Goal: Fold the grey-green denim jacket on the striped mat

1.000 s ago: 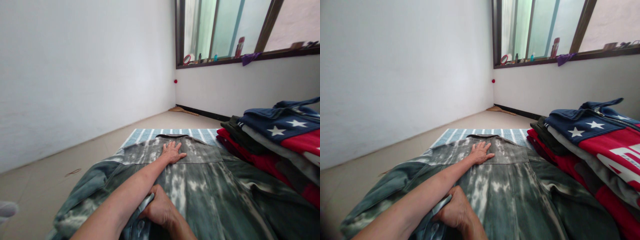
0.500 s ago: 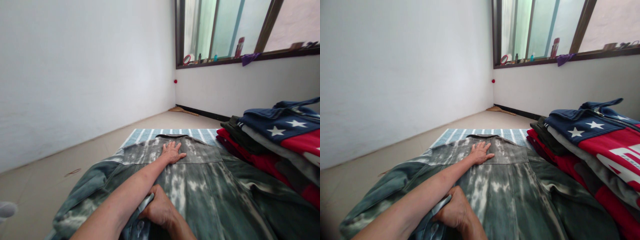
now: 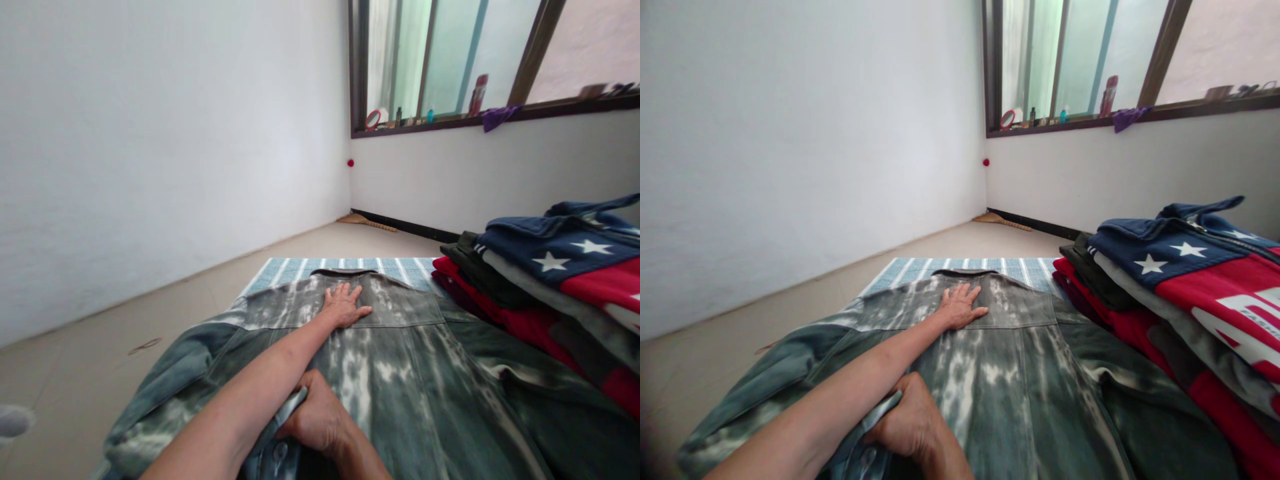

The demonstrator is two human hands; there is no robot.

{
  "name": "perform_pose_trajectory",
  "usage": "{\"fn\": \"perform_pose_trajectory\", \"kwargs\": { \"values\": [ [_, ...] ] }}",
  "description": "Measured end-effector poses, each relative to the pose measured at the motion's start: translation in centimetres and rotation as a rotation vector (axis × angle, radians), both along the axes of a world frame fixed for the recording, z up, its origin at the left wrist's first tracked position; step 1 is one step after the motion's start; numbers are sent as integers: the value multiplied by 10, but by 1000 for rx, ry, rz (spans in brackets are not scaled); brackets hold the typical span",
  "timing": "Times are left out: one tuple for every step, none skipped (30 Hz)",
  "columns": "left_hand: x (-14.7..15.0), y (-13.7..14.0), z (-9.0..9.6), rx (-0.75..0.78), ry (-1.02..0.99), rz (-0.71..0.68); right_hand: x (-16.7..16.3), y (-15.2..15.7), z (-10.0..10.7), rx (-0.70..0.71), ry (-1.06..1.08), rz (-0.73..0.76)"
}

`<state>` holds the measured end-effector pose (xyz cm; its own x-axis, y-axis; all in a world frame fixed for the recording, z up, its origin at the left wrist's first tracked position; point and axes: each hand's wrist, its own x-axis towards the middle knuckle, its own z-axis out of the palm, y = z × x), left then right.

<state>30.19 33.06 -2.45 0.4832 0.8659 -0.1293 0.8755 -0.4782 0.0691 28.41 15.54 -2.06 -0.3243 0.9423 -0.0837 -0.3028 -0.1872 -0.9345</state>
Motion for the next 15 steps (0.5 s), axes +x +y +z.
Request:
{"fn": "perform_pose_trajectory", "kwargs": {
  "values": [
    [0,0,0,0,0,0,0,0,-1,1,-13,-9],
    [0,0,0,1,-1,0,0,0,-2,1,-22,-14],
    [0,0,-1,1,-1,1,0,1,-2,-2,-28,-17],
    [0,0,-1,2,-2,1,0,1,-2,-7,-29,-14],
    [0,1,-1,3,-3,2,0,1,-2,-11,-26,-7],
    [0,1,-2,4,-4,2,-1,2,-2,-11,-17,2],
    [0,1,-2,5,-5,3,-1,2,-2,-7,-6,13],
    [0,1,-2,6,-6,4,-1,2,-2,-2,7,17],
    [0,2,-3,7,-7,6,-2,2,-2,5,21,19],
    [0,2,-3,7,-9,7,-2,2,-2,13,37,22],
    [0,2,-3,8,-10,8,-2,3,-3,22,54,23],
    [0,2,-3,7,-11,8,-2,3,-3,33,70,27],
    [0,2,-3,7,-12,7,-2,3,-4,42,80,30],
    [0,2,-3,8,-13,6,-2,3,-5,47,82,28],
    [0,2,-3,8,-14,6,-2,3,-6,48,76,22]
  ]
}}
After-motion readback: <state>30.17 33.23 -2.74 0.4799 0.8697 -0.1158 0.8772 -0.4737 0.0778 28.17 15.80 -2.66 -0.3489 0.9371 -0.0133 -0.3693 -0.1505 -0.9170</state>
